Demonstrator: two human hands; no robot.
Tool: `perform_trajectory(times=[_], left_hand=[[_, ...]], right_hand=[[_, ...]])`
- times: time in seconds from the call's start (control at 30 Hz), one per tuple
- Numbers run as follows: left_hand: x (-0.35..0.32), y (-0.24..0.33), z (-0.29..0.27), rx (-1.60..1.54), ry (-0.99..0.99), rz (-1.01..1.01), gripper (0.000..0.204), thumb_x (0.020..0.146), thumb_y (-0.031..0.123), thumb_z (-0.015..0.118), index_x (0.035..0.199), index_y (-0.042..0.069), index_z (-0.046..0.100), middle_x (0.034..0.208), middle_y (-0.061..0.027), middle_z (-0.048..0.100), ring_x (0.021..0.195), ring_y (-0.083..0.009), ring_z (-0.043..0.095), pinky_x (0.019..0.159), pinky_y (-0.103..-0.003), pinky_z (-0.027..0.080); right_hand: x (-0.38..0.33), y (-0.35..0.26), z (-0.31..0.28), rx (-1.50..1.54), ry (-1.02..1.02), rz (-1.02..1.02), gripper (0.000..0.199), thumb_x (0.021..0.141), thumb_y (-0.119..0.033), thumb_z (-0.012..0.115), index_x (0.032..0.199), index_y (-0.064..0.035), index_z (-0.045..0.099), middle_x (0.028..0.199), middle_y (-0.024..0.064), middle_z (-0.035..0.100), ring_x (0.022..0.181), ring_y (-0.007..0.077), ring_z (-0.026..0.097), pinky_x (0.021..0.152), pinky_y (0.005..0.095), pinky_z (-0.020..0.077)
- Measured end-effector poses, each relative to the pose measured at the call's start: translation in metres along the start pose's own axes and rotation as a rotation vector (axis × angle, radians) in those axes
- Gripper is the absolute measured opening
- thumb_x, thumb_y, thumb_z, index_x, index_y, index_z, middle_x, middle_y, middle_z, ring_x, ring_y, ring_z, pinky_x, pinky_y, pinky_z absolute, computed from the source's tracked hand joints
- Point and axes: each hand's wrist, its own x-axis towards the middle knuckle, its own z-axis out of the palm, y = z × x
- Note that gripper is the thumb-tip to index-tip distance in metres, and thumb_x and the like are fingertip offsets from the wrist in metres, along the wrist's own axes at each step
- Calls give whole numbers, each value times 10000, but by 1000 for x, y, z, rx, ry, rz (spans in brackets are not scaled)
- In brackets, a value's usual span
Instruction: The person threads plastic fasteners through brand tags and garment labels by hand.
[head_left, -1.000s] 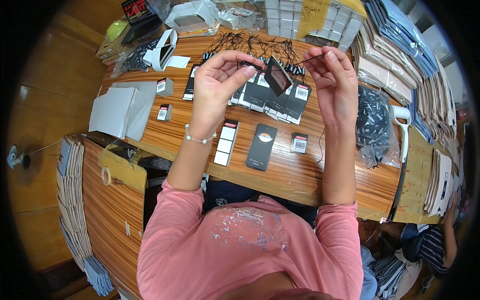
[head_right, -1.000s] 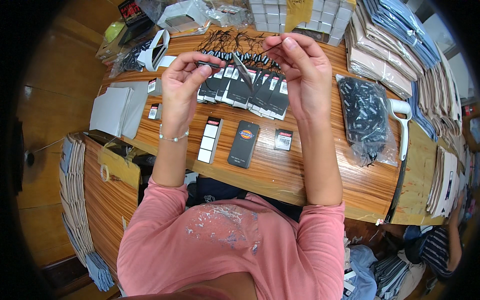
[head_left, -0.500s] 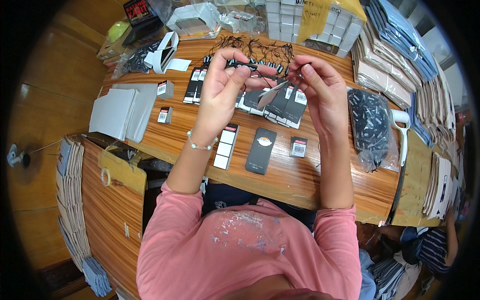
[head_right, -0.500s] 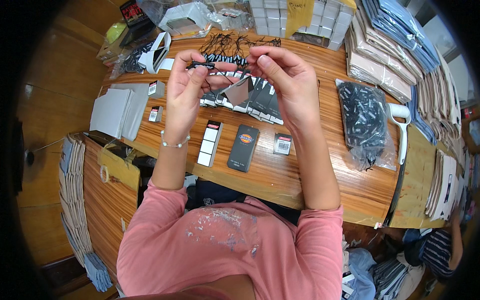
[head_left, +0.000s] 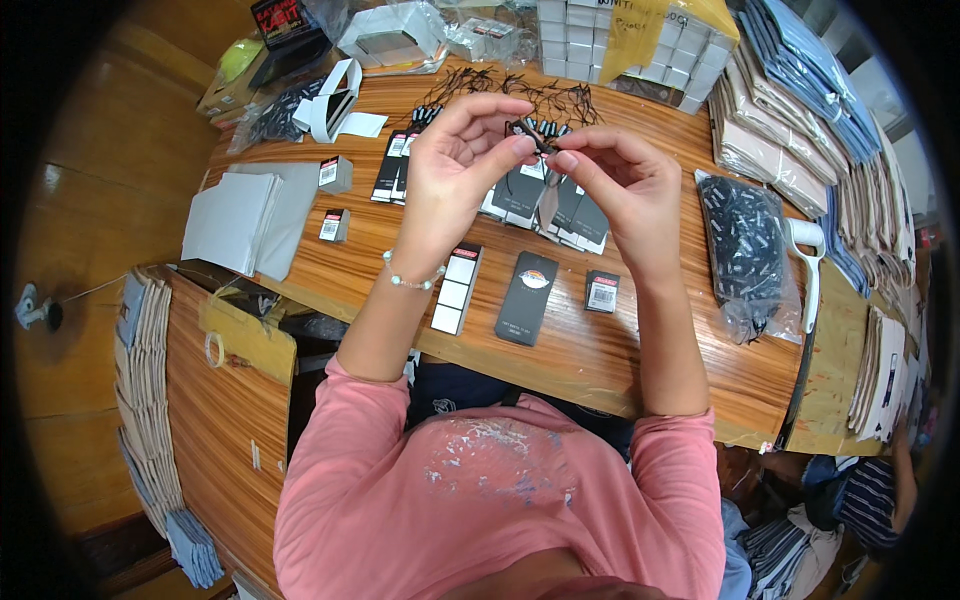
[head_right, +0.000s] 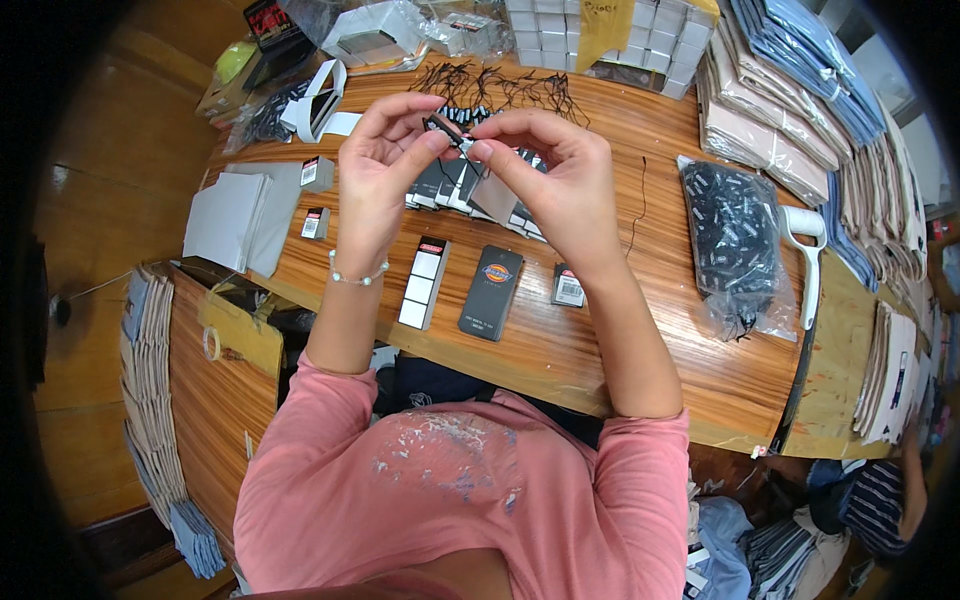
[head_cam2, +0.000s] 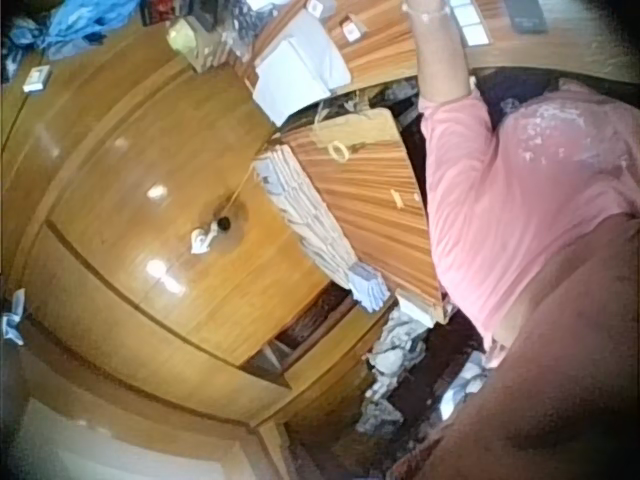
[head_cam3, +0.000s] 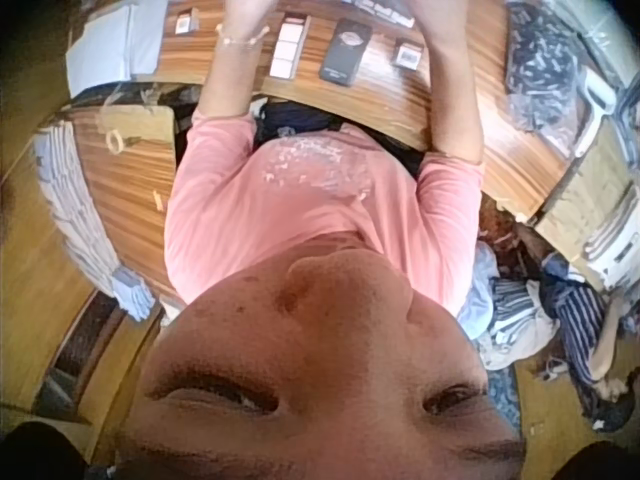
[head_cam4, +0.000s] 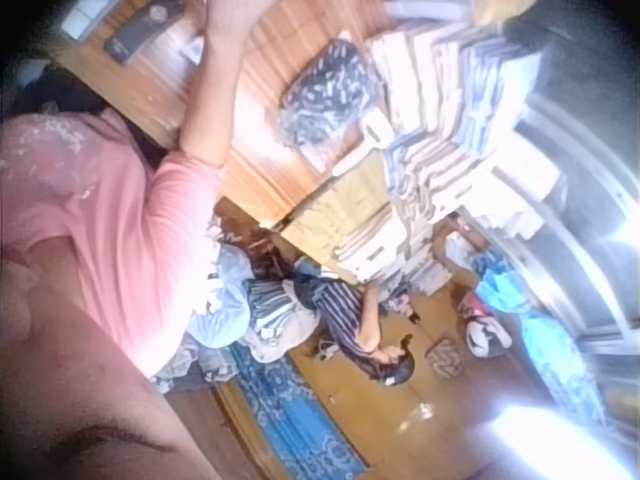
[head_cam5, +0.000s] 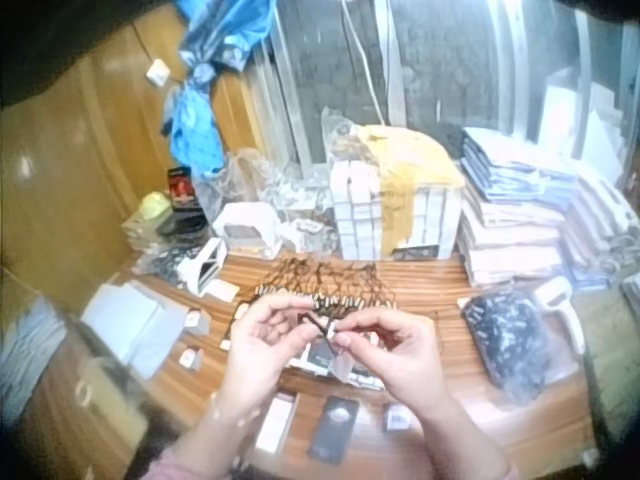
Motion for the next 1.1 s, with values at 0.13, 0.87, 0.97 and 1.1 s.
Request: perform_trajectory(times=[0.13, 0.87, 0.97, 1.1], left_hand=[[1, -5, -2, 3, 36, -12, 217, 744, -12, 618, 946, -28, 542, 872, -77, 589, 776, -107, 578, 697, -212, 489], [5, 10, -17, 112, -234, -124, 139, 709, -59, 614, 845, -47, 586, 802, -83, 609, 731, -133, 603, 676, -234, 503], [3, 6, -20, 10, -268, -135, 136, 713, -70, 602, 846, -50, 584, 798, -86, 608, 726, -137, 605, 674, -238, 504], [-1, 12, -15, 4, -258, -124, 137, 713, -89, 586, 845, -53, 583, 785, -91, 608, 714, -139, 606, 661, -237, 508]], right_hand=[[1, 2, 1, -16, 3, -12, 102, 747, -8, 582, 839, 35, 590, 772, 59, 606, 745, 101, 584, 679, 215, 450], [0, -8, -8, 198, -277, 133, 161, 727, 6, 621, 826, -11, 495, 707, 39, 572, 714, 101, 573, 662, 220, 460], [0, -9, -9, 247, -326, 152, 176, 724, -2, 632, 835, -9, 496, 728, 52, 580, 724, 109, 580, 672, 227, 466], [0, -7, -9, 237, -336, 74, 203, 704, -2, 650, 857, 9, 517, 800, 73, 588, 747, 118, 581, 688, 235, 465]])
